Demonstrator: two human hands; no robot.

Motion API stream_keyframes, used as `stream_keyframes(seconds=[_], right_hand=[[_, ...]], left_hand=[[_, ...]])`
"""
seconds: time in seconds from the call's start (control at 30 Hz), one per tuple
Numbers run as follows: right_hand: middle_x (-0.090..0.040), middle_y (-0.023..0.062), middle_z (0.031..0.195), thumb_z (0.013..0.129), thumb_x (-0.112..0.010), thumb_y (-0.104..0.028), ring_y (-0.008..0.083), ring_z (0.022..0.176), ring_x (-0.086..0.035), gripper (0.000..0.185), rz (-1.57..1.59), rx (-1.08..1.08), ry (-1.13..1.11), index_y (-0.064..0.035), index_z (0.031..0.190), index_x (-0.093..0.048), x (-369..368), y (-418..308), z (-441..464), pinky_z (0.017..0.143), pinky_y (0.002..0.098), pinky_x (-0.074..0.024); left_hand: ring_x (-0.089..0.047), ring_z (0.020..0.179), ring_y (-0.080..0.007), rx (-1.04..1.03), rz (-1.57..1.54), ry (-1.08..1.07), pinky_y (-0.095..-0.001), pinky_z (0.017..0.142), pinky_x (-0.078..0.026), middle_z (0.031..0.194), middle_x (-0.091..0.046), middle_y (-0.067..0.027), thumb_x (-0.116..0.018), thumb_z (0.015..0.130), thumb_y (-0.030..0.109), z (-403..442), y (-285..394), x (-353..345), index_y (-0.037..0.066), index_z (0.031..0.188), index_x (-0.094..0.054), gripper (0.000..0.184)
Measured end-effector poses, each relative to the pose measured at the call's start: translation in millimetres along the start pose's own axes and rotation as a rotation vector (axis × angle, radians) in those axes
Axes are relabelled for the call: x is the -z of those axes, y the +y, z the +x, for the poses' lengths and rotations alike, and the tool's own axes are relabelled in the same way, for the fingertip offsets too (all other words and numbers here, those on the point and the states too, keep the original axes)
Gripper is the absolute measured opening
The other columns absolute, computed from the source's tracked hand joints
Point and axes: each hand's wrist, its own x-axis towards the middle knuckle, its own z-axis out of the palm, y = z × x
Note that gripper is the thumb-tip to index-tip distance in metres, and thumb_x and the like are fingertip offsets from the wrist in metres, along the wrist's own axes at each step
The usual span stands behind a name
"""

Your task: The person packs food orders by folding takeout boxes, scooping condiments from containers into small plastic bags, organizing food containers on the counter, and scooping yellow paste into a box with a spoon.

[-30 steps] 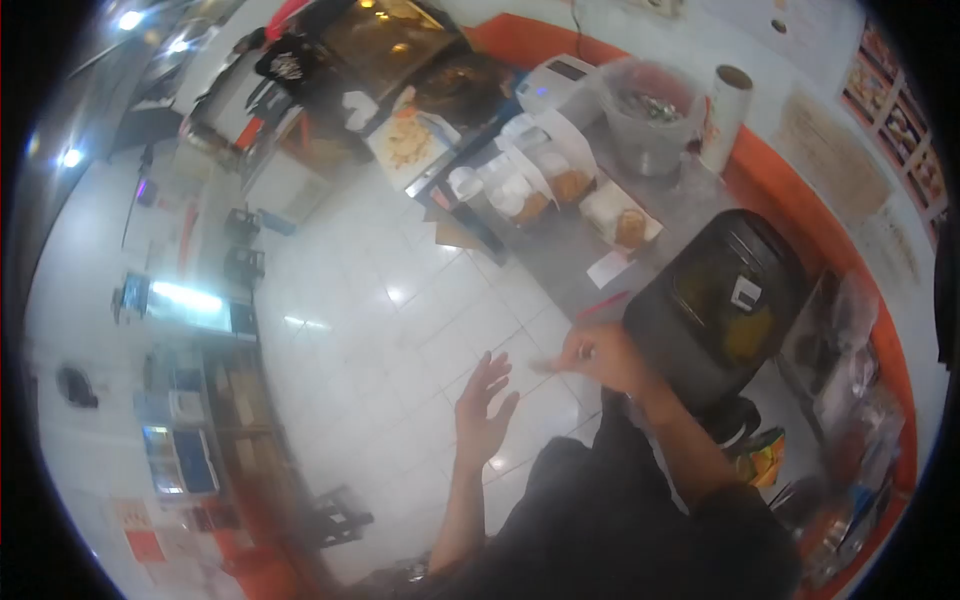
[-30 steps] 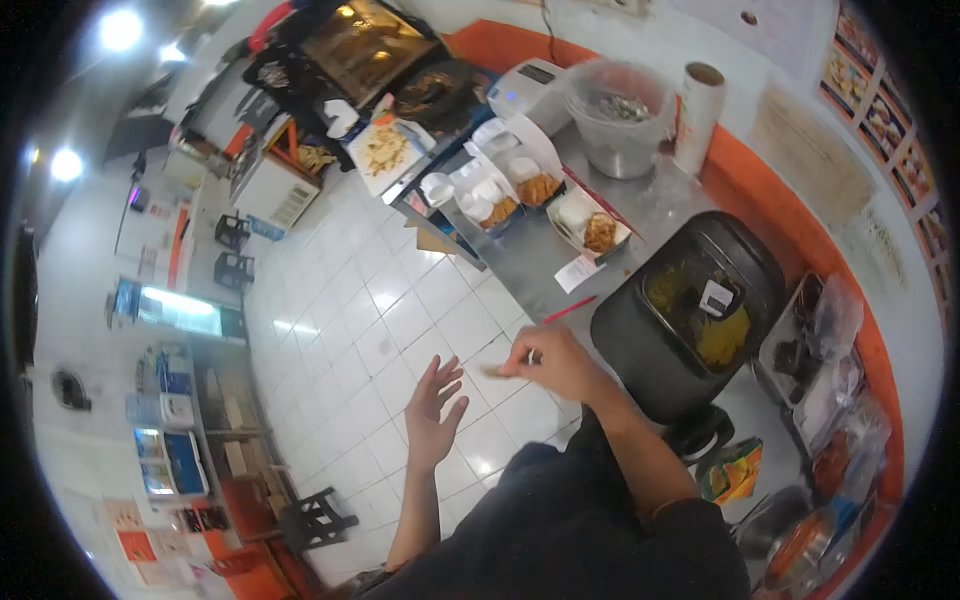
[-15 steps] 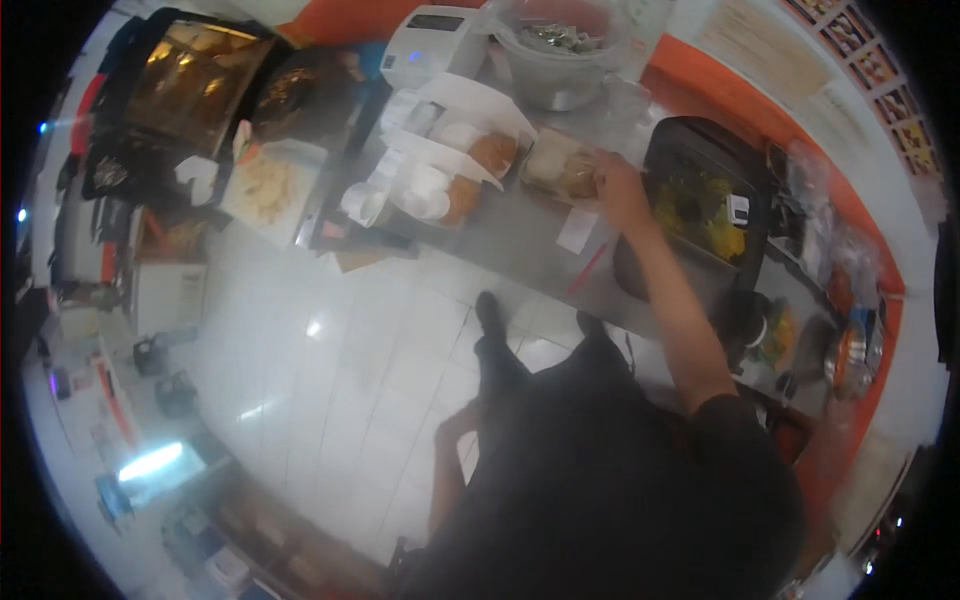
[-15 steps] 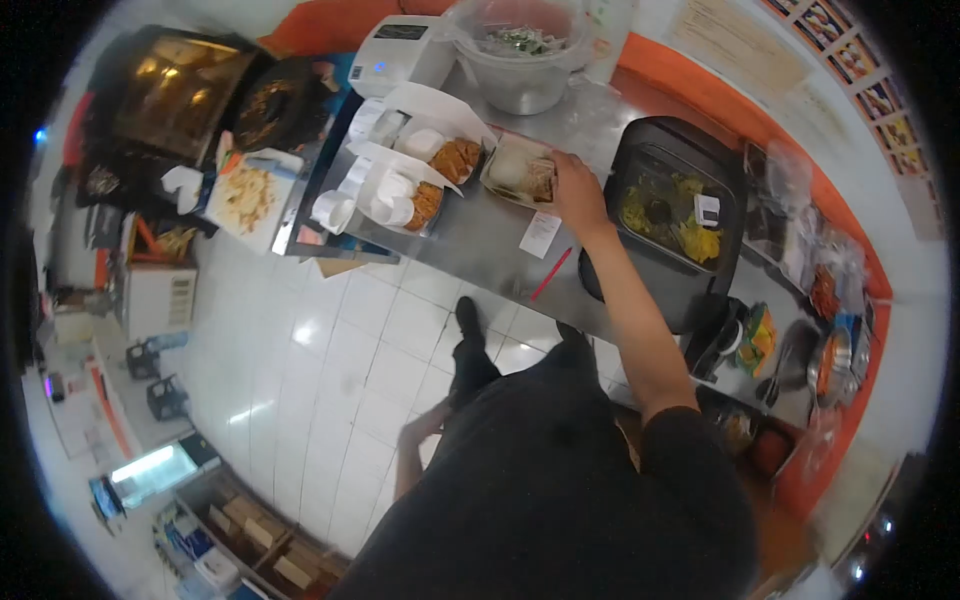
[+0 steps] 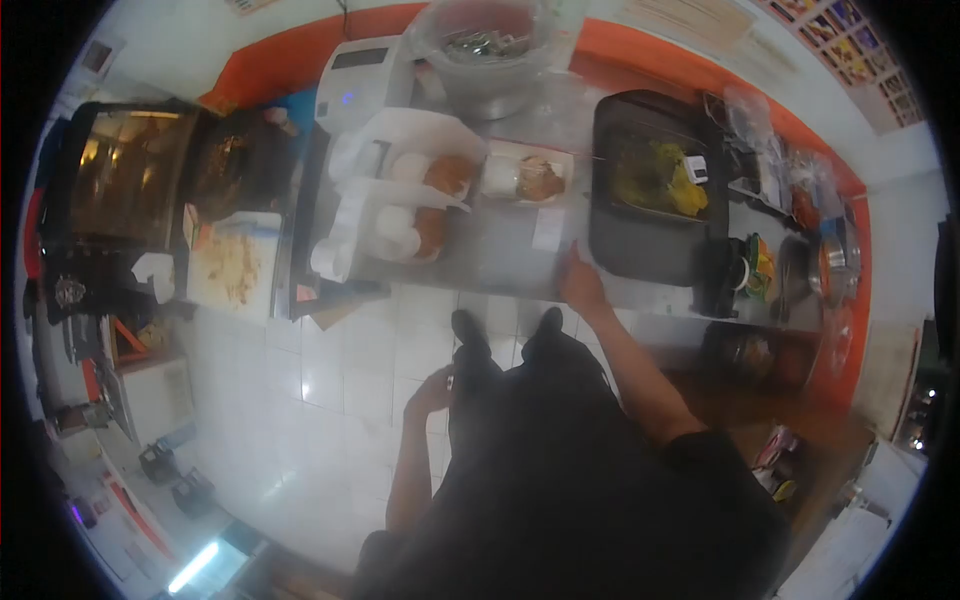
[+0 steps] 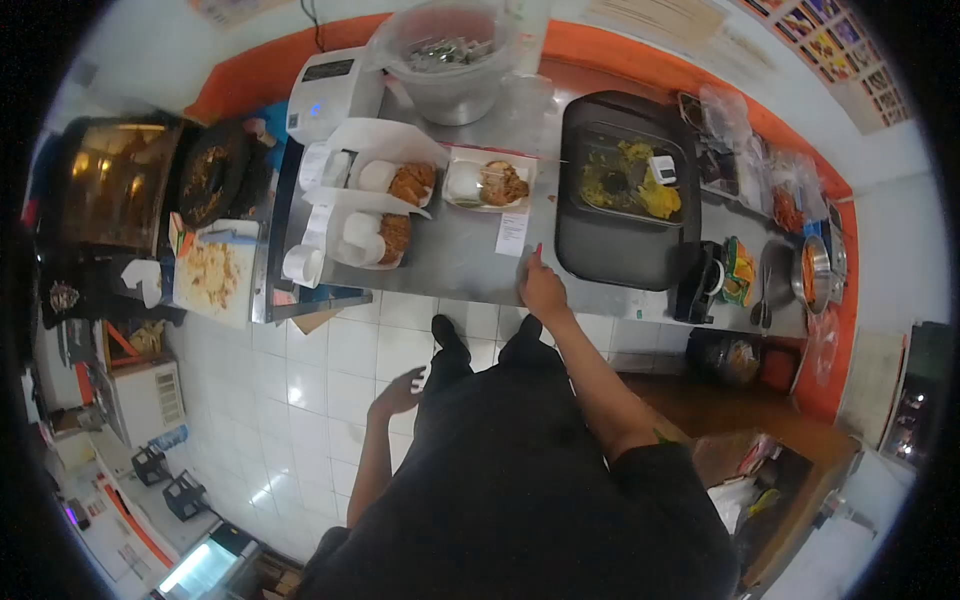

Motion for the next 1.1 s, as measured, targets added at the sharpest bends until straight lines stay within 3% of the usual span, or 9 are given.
stream_keyframes(seconds=[0.1, 0.17, 0.23, 0.3, 0.4, 0.47, 0.53, 0.67, 1.1], right_hand=[[-0.071, 0.0211, 0.092, 0.086, -0.061, -0.011, 0.0375, 0.081, -0.07, 0.033, 0.212, 0.196, -0.062, -0.0004, 0.117, -0.056, 15, 20, -14, 0.075, 0.0458, -0.056], [-0.07, 0.0185, 0.089, 0.088, -0.062, -0.01, 0.0354, 0.077, -0.069, 0.026, 0.347, 0.274, 0.004, -0.0005, 0.112, -0.057, 36, 19, -27, 0.073, 0.0432, -0.0547], [-0.069, 0.0159, 0.085, 0.09, -0.063, -0.009, 0.0332, 0.073, -0.068, 0.02, 0.49, 0.347, 0.074, -0.0006, 0.108, -0.057, 56, 15, -36, 0.07, 0.0406, -0.0534], [-0.064, 0.0141, 0.08, 0.095, -0.064, -0.012, 0.0299, 0.069, -0.063, 0.019, 0.549, 0.287, 0.046, -0.0007, 0.106, -0.055, 72, 14, -43, 0.067, 0.037, -0.0506], [-0.062, 0.0137, 0.082, 0.098, -0.064, -0.02, 0.0285, 0.069, -0.061, 0.023, 0.647, 0.207, 0.112, -0.0004, 0.106, -0.054, 64, 12, -37, 0.068, 0.0372, -0.0495], [-0.063, 0.0138, 0.084, 0.099, -0.063, -0.019, 0.0287, 0.07, -0.062, 0.023, 0.765, 0.139, 0.171, -0.0002, 0.109, -0.055, 57, 3, -26, 0.068, 0.0371, -0.0498], [-0.066, 0.0158, 0.086, 0.1, -0.06, -0.017, 0.029, 0.074, -0.065, 0.021, 0.669, 0.268, 0.315, 0.0008, 0.111, -0.059, 51, -11, -14, 0.07, 0.0373, -0.051], [-0.069, 0.0199, 0.091, 0.098, -0.059, -0.012, 0.0299, 0.081, -0.069, 0.018, 0.707, 0.075, 0.207, 0.0039, 0.103, -0.066, 40, -32, 8, 0.074, 0.0378, -0.0527], [-0.068, 0.018, 0.085, 0.095, -0.06, -0.007, 0.027, 0.073, -0.067, 0.015, 0.518, 0.147, 0.482, 0.0046, 0.102, -0.067, 14, -28, 23, 0.069, 0.0369, -0.0517]], left_hand=[[-0.066, 0.106, -0.0262, -0.281, 0.234, 0.213, -0.0376, 0.092, -0.055, 0.12, -0.066, -0.0148, -0.069, 0.084, 0.006, 68, 8, -2, 0.005, 0.143, -0.051, 0.062], [-0.065, 0.104, -0.0293, -0.518, 0.281, 0.334, -0.0386, 0.09, -0.054, 0.121, -0.063, -0.0167, -0.067, 0.084, 0.004, 88, 68, -4, 0.004, 0.138, -0.054, 0.055], [-0.063, 0.107, -0.0331, -0.534, 0.356, 0.375, -0.0391, 0.092, -0.053, 0.131, -0.056, -0.0184, -0.067, 0.082, 0.004, 105, 128, -9, 0.003, 0.134, -0.056, 0.054], [-0.061, 0.111, -0.0371, -0.742, 0.495, 0.425, -0.0429, 0.096, -0.051, 0.142, -0.047, -0.0195, -0.065, 0.08, 0.003, 132, 160, -12, 0.002, 0.134, -0.054, 0.055], [-0.058, 0.115, -0.0389, -0.846, 0.66, 0.497, -0.0459, 0.098, -0.05, 0.145, -0.045, -0.0199, -0.063, 0.078, 0.003, 159, 194, -12, 0.0, 0.135, -0.054, 0.057], [-0.057, 0.116, -0.0396, -0.803, 0.7, 0.475, -0.0473, 0.098, -0.05, 0.146, -0.044, -0.0202, -0.063, 0.077, 0.003, 168, 200, -10, -0.002, 0.134, -0.054, 0.058], [-0.056, 0.118, -0.0403, -0.759, 0.742, 0.444, -0.0486, 0.097, -0.05, 0.146, -0.043, -0.0205, -0.062, 0.076, 0.003, 181, 196, -4, -0.003, 0.133, -0.054, 0.058], [-0.056, 0.116, -0.0403, -0.688, 0.799, 0.431, -0.0491, 0.094, -0.051, 0.145, -0.045, -0.0198, -0.063, 0.076, 0.004, 187, 182, -1, -0.005, 0.132, -0.054, 0.058], [-0.057, 0.114, -0.0395, -0.63, 0.88, 0.304, -0.0498, 0.092, -0.053, 0.146, -0.043, -0.0208, -0.063, 0.077, 0.004, 189, 183, 6, -0.008, 0.135, -0.05, 0.06]])
